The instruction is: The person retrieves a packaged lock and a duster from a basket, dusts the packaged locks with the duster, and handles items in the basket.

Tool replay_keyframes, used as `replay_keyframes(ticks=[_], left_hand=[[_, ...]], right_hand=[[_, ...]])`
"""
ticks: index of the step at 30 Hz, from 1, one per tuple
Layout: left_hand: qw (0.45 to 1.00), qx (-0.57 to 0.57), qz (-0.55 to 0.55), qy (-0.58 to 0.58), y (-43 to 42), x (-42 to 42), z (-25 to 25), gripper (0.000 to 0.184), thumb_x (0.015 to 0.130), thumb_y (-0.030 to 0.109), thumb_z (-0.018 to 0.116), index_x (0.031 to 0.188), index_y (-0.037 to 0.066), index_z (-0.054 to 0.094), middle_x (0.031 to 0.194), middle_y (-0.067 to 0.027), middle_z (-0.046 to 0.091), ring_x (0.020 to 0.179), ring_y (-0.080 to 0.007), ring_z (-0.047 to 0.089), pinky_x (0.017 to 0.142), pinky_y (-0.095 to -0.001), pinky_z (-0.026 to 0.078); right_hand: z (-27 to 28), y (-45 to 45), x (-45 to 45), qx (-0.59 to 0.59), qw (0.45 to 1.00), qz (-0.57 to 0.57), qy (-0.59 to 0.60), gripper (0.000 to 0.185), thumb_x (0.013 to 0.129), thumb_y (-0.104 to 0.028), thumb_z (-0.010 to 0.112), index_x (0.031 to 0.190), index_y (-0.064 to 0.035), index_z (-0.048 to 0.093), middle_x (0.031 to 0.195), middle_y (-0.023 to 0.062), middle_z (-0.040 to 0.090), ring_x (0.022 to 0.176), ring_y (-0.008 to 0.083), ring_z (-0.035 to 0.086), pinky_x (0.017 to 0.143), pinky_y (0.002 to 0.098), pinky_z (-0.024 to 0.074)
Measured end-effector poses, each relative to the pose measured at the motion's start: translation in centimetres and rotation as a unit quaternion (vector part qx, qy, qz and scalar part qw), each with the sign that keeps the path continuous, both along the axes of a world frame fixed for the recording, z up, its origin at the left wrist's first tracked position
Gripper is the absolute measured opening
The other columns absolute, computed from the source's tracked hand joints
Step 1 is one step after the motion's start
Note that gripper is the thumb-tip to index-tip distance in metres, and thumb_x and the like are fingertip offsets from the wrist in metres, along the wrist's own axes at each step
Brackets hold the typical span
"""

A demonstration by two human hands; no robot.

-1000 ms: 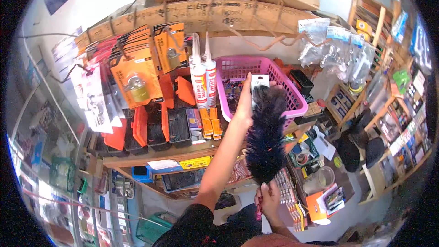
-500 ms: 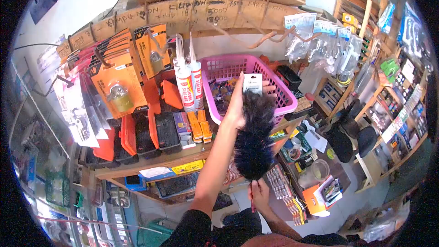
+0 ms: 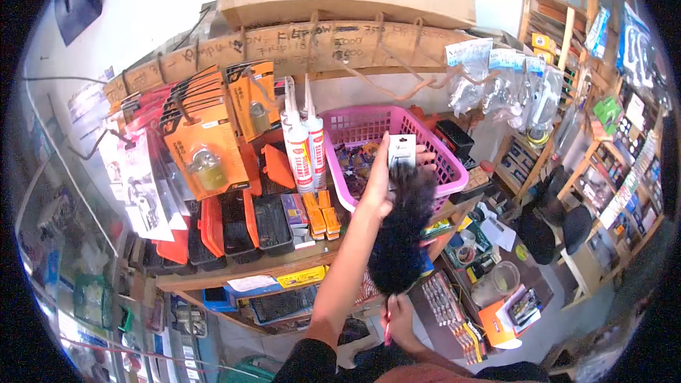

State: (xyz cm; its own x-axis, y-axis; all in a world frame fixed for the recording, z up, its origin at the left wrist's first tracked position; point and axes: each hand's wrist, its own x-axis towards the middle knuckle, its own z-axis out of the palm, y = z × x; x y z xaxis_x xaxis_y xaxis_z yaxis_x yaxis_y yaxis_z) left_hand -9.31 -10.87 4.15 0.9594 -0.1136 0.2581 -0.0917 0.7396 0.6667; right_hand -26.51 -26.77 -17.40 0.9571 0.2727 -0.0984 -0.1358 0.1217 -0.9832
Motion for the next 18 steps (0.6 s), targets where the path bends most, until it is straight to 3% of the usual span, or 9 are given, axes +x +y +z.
replay_keyframes(ticks=[2,4,6,7,9,11,12,14,18], left_hand=[[0.997,-0.076,-0.033,0.012,0.0,1.6,-1.2,0.067,0.094,0.063,0.043,0.118,0.003,0.062,0.108,-0.0135,0.069,0.092,-0.0235,0.069,0.089,-0.0384,0.054],[0.994,-0.096,-0.033,0.034,-0.7,-0.4,0.5,0.062,0.093,0.061,0.046,0.117,0.006,0.063,0.109,-0.0117,0.069,0.096,-0.0246,0.068,0.09,-0.0393,0.053],[0.988,-0.138,-0.064,0.013,-0.4,0.2,0.0,0.065,0.093,0.061,0.045,0.119,0.005,0.062,0.111,-0.013,0.068,0.1,-0.028,0.066,0.093,-0.0421,0.052],[0.995,-0.089,-0.036,0.016,-0.1,0.3,-0.1,0.07,0.092,0.064,0.043,0.119,0.002,0.062,0.112,-0.0147,0.067,0.101,-0.0285,0.066,0.092,-0.0425,0.052],[0.998,-0.049,-0.034,0.027,0.0,0.2,-0.2,0.074,0.093,0.065,0.039,0.121,0.0,0.059,0.113,-0.0169,0.067,0.102,-0.0295,0.065,0.092,-0.0424,0.052],[1.0,0.005,-0.001,0.028,0.0,-0.2,0.2,0.081,0.093,0.068,0.033,0.125,-0.004,0.054,0.114,-0.0207,0.066,0.102,-0.0318,0.065,0.091,-0.043,0.051],[0.999,0.009,-0.009,0.03,0.2,0.1,0.0,0.083,0.093,0.068,0.032,0.127,-0.005,0.051,0.115,-0.0217,0.065,0.103,-0.0331,0.065,0.091,-0.0432,0.051],[0.999,0.034,-0.006,0.002,0.5,0.6,-0.5,0.083,0.092,0.069,0.032,0.126,-0.005,0.052,0.115,-0.0215,0.066,0.102,-0.0328,0.066,0.09,-0.0432,0.051],[0.999,-0.037,-0.025,0.009,0.0,0.5,-0.3,0.071,0.095,0.062,0.038,0.115,-0.001,0.061,0.109,-0.018,0.068,0.097,-0.0303,0.067,0.09,-0.0427,0.052]], right_hand=[[-3.9,-0.7,4.0,-0.053,0.986,-0.018,-0.157,0.031,0.103,-0.026,0.045,0.077,-0.0087,0.042,0.057,0.0045,0.049,0.038,0.0119,0.044,0.037,0.026,0.035],[2.7,-0.5,4.9,0.031,0.996,0.016,-0.082,0.034,0.103,-0.027,0.044,0.075,-0.009,0.041,0.057,0.003,0.048,0.04,0.0111,0.044,0.037,0.0259,0.0355],[3.8,-0.2,5.5,0.06,0.997,0.022,-0.04,0.035,0.103,-0.029,0.046,0.074,-0.0094,0.041,0.057,0.0027,0.047,0.041,0.011,0.044,0.038,0.0258,0.0359],[3.3,0.1,4.9,0.053,0.998,0.017,-0.034,0.035,0.103,-0.03,0.046,0.074,-0.0097,0.041,0.057,0.0031,0.047,0.041,0.0114,0.045,0.038,0.0261,0.0362],[-1.2,1.0,2.8,0.027,0.999,-0.013,-0.013,0.037,0.102,-0.035,0.046,0.074,-0.0106,0.041,0.059,0.0037,0.047,0.042,0.0125,0.044,0.038,0.0273,0.0369],[-5.1,1.2,0.0,0.198,0.968,0.113,0.109,0.038,0.102,-0.039,0.045,0.076,-0.0111,0.042,0.06,0.0026,0.046,0.042,0.0128,0.044,0.038,0.0275,0.0382],[-5.6,1.8,-1.5,0.107,0.991,0.075,0.015,0.038,0.102,-0.042,0.045,0.079,-0.0109,0.042,0.059,0.0023,0.046,0.04,0.0138,0.044,0.037,0.0279,0.0377],[-8.7,1.5,-1.8,0.145,0.986,0.062,0.048,0.036,0.103,-0.04,0.043,0.082,-0.0107,0.041,0.057,0.0027,0.047,0.039,0.0133,0.044,0.036,0.0271,0.0363],[-0.5,0.6,1.3,0.04,0.999,-0.005,0.0,0.036,0.103,-0.033,0.043,0.077,-0.0099,0.041,0.057,0.0021,0.048,0.039,0.0104,0.044,0.036,0.0247,0.0356]])
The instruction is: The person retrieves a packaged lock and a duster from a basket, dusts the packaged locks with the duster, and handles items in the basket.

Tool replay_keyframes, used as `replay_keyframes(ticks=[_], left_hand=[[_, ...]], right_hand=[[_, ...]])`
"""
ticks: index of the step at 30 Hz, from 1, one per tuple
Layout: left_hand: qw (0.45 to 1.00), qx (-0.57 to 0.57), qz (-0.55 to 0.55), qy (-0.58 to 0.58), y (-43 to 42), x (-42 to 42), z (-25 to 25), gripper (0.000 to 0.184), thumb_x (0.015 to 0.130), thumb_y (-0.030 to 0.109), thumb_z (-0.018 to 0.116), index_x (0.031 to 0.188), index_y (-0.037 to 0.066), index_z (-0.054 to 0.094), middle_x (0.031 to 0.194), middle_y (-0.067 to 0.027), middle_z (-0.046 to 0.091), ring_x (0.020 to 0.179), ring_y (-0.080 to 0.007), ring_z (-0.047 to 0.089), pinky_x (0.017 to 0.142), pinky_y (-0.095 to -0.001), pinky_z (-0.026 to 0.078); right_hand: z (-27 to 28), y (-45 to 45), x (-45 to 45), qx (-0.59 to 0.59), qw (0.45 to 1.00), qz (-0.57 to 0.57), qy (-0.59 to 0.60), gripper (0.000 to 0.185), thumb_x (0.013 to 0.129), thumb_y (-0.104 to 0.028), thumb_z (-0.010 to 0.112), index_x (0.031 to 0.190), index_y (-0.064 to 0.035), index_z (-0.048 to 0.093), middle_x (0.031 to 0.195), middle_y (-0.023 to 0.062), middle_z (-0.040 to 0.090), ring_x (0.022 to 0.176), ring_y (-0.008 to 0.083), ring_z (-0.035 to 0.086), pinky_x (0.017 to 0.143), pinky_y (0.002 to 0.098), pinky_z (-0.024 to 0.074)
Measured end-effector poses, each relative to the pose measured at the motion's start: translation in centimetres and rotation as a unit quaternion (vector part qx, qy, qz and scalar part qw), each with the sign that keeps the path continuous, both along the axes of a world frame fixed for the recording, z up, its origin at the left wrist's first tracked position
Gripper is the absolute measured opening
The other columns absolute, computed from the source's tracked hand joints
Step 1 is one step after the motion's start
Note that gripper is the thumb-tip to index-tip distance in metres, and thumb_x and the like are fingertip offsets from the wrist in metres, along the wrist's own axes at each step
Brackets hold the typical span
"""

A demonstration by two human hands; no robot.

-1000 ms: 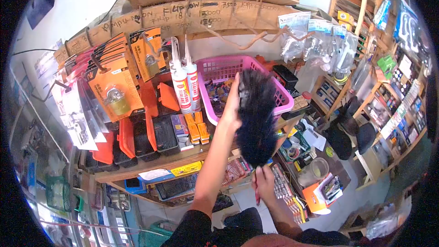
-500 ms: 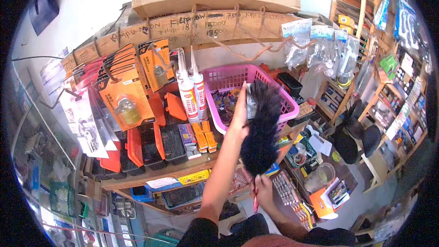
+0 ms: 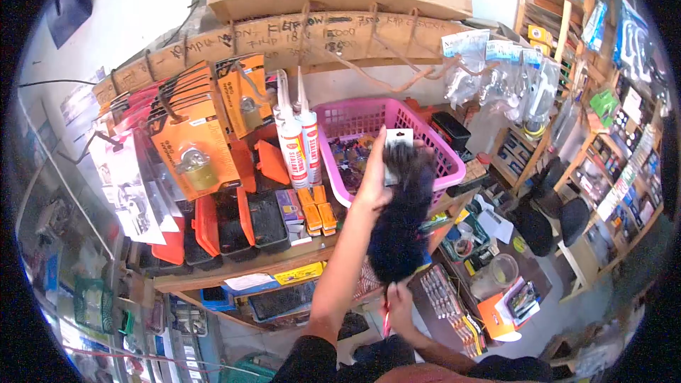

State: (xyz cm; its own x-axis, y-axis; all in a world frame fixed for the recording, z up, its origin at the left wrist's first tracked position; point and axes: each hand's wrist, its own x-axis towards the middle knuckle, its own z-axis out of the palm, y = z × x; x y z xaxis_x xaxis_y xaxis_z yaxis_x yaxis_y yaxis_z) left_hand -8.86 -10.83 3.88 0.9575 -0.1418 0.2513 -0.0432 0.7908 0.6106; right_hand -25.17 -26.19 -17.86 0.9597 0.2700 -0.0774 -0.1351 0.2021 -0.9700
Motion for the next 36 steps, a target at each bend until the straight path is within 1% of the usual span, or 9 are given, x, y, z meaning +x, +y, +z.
replay_keyframes(ticks=[2,6,9,18,20,22,23,30,36], left_hand=[[0.999,-0.026,0.023,0.025,-0.5,-1.4,1.2,0.059,0.094,0.06,0.045,0.107,0.008,0.068,0.099,-0.0094,0.071,0.089,-0.0226,0.069,0.084,-0.0388,0.056],[0.999,-0.02,0.02,0.03,-0.2,-0.5,0.2,0.065,0.093,0.063,0.045,0.109,0.003,0.066,0.101,-0.013,0.071,0.09,-0.0238,0.069,0.085,-0.0388,0.056],[0.999,0.03,0.016,0.018,-0.1,-0.6,0.4,0.077,0.093,0.066,0.036,0.116,-0.004,0.06,0.106,-0.0186,0.069,0.092,-0.028,0.069,0.083,-0.0393,0.055],[0.994,-0.093,-0.062,0.011,-0.4,-0.9,-0.3,0.069,0.092,0.063,0.044,0.126,0.006,0.059,0.12,-0.0124,0.065,0.105,-0.0273,0.064,0.098,-0.0424,0.049],[0.995,-0.101,-0.022,0.011,-0.4,-1.2,0.2,0.069,0.092,0.063,0.042,0.127,0.006,0.059,0.121,-0.0125,0.064,0.106,-0.0268,0.063,0.098,-0.0426,0.048],[0.993,-0.119,0.0,0.0,0.1,-0.8,0.1,0.069,0.093,0.063,0.04,0.126,0.006,0.059,0.12,-0.0123,0.064,0.105,-0.0267,0.062,0.097,-0.0426,0.048],[0.991,-0.133,-0.003,-0.01,0.2,0.0,-0.5,0.069,0.093,0.063,0.039,0.126,0.006,0.059,0.118,-0.012,0.064,0.103,-0.0268,0.062,0.096,-0.0426,0.048],[0.987,-0.149,-0.012,-0.06,0.1,0.1,0.4,0.062,0.094,0.058,0.043,0.122,0.006,0.061,0.109,-0.0097,0.066,0.094,-0.0247,0.063,0.089,-0.0408,0.051],[0.993,-0.114,0.034,-0.029,0.9,2.2,-2.9,0.033,0.095,0.035,0.055,0.109,0.006,0.064,0.094,-0.0068,0.068,0.081,-0.0205,0.065,0.074,-0.035,0.054]], right_hand=[[2.8,-0.6,2.3,-0.05,0.997,0.003,-0.054,0.037,0.103,-0.032,0.043,0.074,-0.0092,0.041,0.057,0.0025,0.048,0.04,0.0108,0.044,0.037,0.0254,0.036],[-4.8,-1.1,4.6,-0.223,0.928,-0.043,-0.297,0.038,0.104,-0.033,0.041,0.074,-0.0097,0.04,0.057,0.0015,0.046,0.04,0.01,0.041,0.038,0.0256,0.0348],[-9.6,-1.5,0.2,-0.032,0.994,0.009,-0.105,0.038,0.104,-0.033,0.04,0.075,-0.0097,0.041,0.057,0.0012,0.046,0.041,0.0095,0.041,0.039,0.0258,0.0346],[6.1,-4.1,5.3,-0.131,0.977,-0.022,-0.169,0.03,0.103,-0.024,0.047,0.077,-0.0099,0.042,0.059,-0.0024,0.051,0.044,0.0078,0.044,0.039,0.0212,0.0338],[7.7,-5.5,6.0,-0.111,0.982,-0.001,-0.151,0.008,0.096,-0.011,0.054,0.099,-0.0039,0.053,0.079,0.0016,0.059,0.055,0.008,0.05,0.048,0.0222,0.0405],[12.4,-5.8,4.1,0.046,0.995,0.067,-0.053,0.026,0.09,-0.004,0.057,0.116,-0.0005,0.054,0.093,0.004,0.061,0.065,0.0082,0.054,0.056,0.0224,0.0439],[11.1,-6.8,4.6,0.068,0.99,0.099,-0.07,0.058,0.082,0.005,0.06,0.137,0.0007,0.044,0.111,0.0062,0.058,0.084,0.0102,0.058,0.07,0.0223,0.047],[12.4,-8.0,4.2,-0.074,0.961,0.109,-0.241,0.073,0.085,0.004,0.064,0.149,0.0003,0.029,0.126,0.0151,0.058,0.102,0.0142,0.06,0.089,0.0278,0.0485],[12.1,-6.1,4.1,0.076,0.965,0.038,-0.249,0.07,0.083,0.007,0.064,0.145,0.001,0.033,0.133,0.015,0.05,0.109,0.0198,0.059,0.094,0.0339,0.0495]])
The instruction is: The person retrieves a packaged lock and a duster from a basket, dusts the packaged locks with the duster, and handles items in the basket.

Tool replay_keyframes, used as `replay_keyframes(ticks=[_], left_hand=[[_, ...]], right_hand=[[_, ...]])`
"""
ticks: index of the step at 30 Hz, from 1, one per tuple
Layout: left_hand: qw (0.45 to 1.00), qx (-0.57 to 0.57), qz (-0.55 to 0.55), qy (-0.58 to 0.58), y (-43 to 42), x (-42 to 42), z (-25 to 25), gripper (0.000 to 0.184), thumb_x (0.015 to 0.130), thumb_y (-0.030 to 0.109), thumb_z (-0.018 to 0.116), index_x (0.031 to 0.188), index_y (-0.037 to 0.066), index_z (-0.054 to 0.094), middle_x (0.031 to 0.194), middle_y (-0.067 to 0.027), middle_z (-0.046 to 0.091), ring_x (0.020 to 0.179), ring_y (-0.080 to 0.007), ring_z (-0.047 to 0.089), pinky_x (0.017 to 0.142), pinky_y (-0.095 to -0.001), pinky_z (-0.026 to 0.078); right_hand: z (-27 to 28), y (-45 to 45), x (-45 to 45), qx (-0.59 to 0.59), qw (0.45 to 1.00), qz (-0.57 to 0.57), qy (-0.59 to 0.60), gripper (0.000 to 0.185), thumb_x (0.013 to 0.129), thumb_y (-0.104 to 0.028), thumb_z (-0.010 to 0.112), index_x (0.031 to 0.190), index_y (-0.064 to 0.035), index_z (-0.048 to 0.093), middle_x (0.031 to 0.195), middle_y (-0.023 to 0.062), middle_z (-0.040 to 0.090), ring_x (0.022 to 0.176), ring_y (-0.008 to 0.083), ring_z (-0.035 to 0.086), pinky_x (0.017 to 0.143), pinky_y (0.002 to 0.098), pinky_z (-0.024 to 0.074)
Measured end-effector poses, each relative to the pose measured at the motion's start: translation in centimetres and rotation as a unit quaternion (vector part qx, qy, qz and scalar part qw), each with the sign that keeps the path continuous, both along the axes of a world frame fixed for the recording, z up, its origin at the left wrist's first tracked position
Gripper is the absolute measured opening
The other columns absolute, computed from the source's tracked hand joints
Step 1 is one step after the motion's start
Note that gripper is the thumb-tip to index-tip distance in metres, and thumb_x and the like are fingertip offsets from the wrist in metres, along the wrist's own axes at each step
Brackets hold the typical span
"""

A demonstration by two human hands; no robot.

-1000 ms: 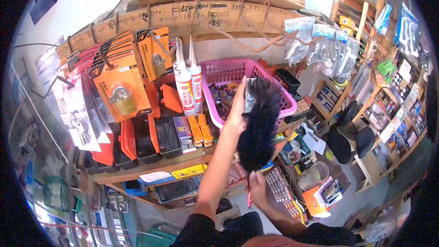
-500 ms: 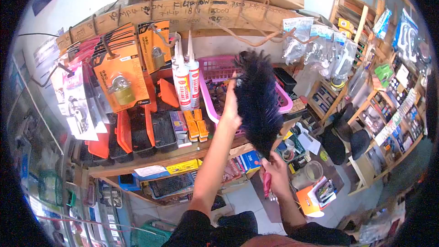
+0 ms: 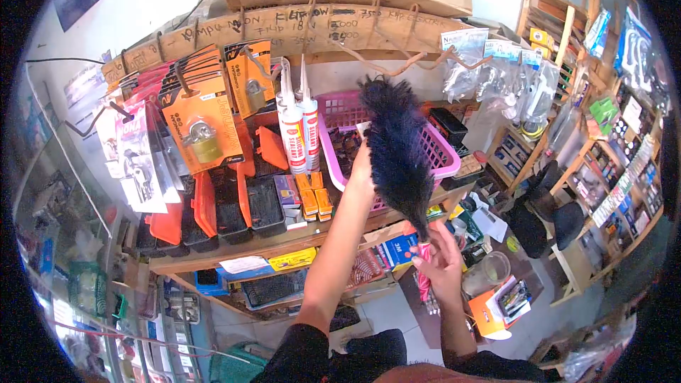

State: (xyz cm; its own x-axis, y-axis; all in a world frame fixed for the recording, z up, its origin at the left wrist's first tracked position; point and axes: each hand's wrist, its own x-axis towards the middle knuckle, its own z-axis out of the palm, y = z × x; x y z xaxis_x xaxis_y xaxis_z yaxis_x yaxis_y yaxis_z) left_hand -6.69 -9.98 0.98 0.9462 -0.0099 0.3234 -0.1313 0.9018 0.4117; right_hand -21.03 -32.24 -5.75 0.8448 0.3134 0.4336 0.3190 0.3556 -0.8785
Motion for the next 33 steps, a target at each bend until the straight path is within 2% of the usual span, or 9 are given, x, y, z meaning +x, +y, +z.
replay_keyframes(ticks=[1,4,5,9,16,23,28,29,33], left_hand=[[1.0,-0.002,0.016,0.012,0.1,0.3,-0.6,0.031,0.095,0.033,0.055,0.107,0.006,0.064,0.092,-0.0066,0.067,0.08,-0.0206,0.065,0.073,-0.0347,0.054],[0.997,-0.002,0.059,0.041,0.2,0.2,-0.7,0.028,0.095,0.03,0.054,0.103,0.006,0.064,0.088,-0.0063,0.067,0.076,-0.0208,0.065,0.069,-0.0341,0.054],[0.996,0.004,0.073,0.048,0.1,-0.1,-0.7,0.028,0.096,0.03,0.053,0.103,0.005,0.064,0.089,-0.0066,0.067,0.076,-0.0209,0.064,0.069,-0.0343,0.054],[0.995,0.047,0.083,0.042,0.3,-1.0,0.3,0.041,0.096,0.042,0.048,0.106,0.005,0.064,0.09,-0.0088,0.067,0.077,-0.0234,0.065,0.069,-0.0364,0.055],[1.0,0.01,-0.004,0.005,-0.6,-1.9,2.7,0.071,0.09,0.068,0.037,0.114,0.005,0.061,0.093,-0.0124,0.066,0.082,-0.03,0.065,0.073,-0.0474,0.055],[0.999,0.032,-0.006,0.027,-0.2,-1.6,2.1,0.09,0.082,0.081,0.037,0.123,0.004,0.055,0.115,-0.0168,0.061,0.098,-0.0356,0.062,0.088,-0.0498,0.05],[0.993,0.09,0.064,0.033,-1.4,-3.1,3.9,0.097,0.08,0.084,0.037,0.133,0.005,0.053,0.123,-0.012,0.062,0.106,-0.0282,0.061,0.096,-0.0437,0.048],[0.995,0.06,-0.081,0.023,-0.8,-2.8,3.3,0.1,0.079,0.085,0.036,0.137,0.004,0.05,0.126,-0.0143,0.061,0.107,-0.0294,0.062,0.097,-0.0448,0.047],[0.995,0.045,-0.082,0.031,-0.6,-3.0,3.2,0.099,0.079,0.085,0.035,0.134,0.004,0.052,0.121,-0.0172,0.062,0.101,-0.0318,0.063,0.092,-0.0478,0.05]], right_hand=[[-1.5,0.7,0.6,-0.003,0.999,-0.043,-0.03,0.066,0.089,-0.002,0.063,0.146,-0.0019,0.031,0.129,0.0161,0.053,0.097,0.0221,0.064,0.083,0.0344,0.0544],[-2.3,0.3,-0.8,0.151,0.929,0.234,0.244,0.06,0.096,-0.017,0.059,0.147,-0.0059,0.029,0.125,0.0181,0.056,0.081,0.0213,0.065,0.067,0.0307,0.0549],[-2.8,0.2,-1.4,0.11,0.924,0.233,0.284,0.058,0.1,-0.033,0.049,0.148,-0.0087,0.028,0.111,0.0175,0.061,0.063,0.019,0.06,0.052,0.0273,0.0481],[-2.9,0.1,-3.1,0.048,0.918,0.281,0.276,0.057,0.099,-0.043,0.046,0.145,-0.0104,0.035,0.068,0.0089,0.051,0.04,0.0109,0.041,0.037,0.0249,0.0332],[-1.3,-0.7,-0.7,0.014,0.972,0.145,0.186,0.053,0.101,-0.041,0.042,0.143,-0.0078,0.038,0.055,0.0023,0.042,0.037,0.0071,0.033,0.034,0.0223,0.0262],[-15.7,0.6,-4.8,-0.018,0.98,0.083,0.18,0.063,0.091,-0.049,0.06,0.135,-0.0063,0.044,0.061,-0.0005,0.043,0.044,0.0062,0.036,0.039,0.0244,0.0273],[-10.7,-0.2,-2.8,0.076,0.965,0.121,0.221,0.054,0.094,-0.046,0.056,0.131,-0.0076,0.048,0.067,-0.0028,0.046,0.048,0.008,0.04,0.042,0.0235,0.0304],[-8.8,-0.4,-1.9,0.075,0.955,0.135,0.254,0.056,0.093,-0.048,0.056,0.13,-0.0074,0.048,0.065,-0.0026,0.044,0.047,0.0081,0.038,0.04,0.0248,0.0295],[-8.1,-0.7,-1.6,0.056,0.941,0.157,0.295,0.062,0.089,-0.053,0.057,0.129,-0.0065,0.047,0.06,-0.0021,0.041,0.042,0.0087,0.035,0.038,0.027,0.0279]])
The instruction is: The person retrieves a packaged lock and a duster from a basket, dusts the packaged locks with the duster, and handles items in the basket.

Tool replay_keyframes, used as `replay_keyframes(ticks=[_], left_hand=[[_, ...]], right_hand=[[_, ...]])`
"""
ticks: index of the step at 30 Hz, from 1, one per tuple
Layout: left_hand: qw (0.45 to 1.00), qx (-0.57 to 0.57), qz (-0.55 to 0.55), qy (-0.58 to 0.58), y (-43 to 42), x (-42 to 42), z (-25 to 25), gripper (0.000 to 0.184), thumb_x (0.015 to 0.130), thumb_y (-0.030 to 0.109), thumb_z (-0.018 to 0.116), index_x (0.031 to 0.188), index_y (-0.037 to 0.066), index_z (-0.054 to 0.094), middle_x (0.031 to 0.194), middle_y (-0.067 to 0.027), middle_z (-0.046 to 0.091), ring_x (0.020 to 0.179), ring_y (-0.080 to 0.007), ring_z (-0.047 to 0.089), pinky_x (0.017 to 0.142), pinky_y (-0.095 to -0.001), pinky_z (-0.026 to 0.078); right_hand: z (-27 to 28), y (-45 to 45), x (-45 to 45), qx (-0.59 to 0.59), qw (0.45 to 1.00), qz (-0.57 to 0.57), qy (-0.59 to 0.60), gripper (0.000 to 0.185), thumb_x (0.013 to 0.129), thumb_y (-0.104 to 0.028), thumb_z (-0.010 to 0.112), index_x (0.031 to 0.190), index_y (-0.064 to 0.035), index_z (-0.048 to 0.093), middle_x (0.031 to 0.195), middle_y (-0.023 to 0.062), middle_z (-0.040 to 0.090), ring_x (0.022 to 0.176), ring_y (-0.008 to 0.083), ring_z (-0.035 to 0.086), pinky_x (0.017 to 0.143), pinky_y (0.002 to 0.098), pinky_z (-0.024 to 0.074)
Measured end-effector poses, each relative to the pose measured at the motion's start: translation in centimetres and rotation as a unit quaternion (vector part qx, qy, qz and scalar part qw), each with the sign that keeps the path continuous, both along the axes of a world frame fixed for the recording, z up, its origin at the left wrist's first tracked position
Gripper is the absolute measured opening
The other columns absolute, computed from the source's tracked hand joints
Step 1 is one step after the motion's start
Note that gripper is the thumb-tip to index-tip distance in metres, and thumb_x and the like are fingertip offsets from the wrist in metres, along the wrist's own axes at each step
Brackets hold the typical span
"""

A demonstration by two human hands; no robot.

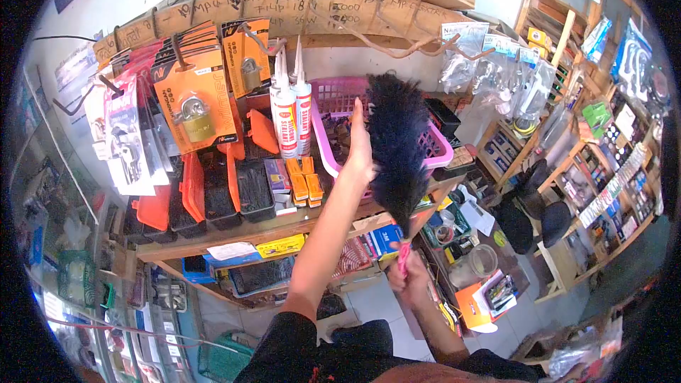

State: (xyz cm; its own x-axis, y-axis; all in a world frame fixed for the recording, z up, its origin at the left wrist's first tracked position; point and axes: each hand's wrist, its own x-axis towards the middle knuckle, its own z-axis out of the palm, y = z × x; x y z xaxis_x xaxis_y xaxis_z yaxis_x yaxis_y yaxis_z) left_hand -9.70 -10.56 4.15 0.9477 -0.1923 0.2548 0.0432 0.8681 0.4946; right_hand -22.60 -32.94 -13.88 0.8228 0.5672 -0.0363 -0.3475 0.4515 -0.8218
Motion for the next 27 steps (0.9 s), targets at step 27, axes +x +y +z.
replay_keyframes(ticks=[27], left_hand=[[1.0,-0.015,0.025,-0.001,0.1,0.5,-0.2,0.085,0.089,0.076,0.029,0.134,0.007,0.051,0.132,-0.0172,0.056,0.117,-0.0345,0.057,0.1,-0.0511,0.045]], right_hand=[[0.5,-2.5,-1.2,-0.068,0.989,-0.126,-0.041,0.052,0.091,-0.045,0.057,0.128,-0.0082,0.053,0.06,-0.0038,0.04,0.046,0.0061,0.034,0.041,0.0218,0.0251]])
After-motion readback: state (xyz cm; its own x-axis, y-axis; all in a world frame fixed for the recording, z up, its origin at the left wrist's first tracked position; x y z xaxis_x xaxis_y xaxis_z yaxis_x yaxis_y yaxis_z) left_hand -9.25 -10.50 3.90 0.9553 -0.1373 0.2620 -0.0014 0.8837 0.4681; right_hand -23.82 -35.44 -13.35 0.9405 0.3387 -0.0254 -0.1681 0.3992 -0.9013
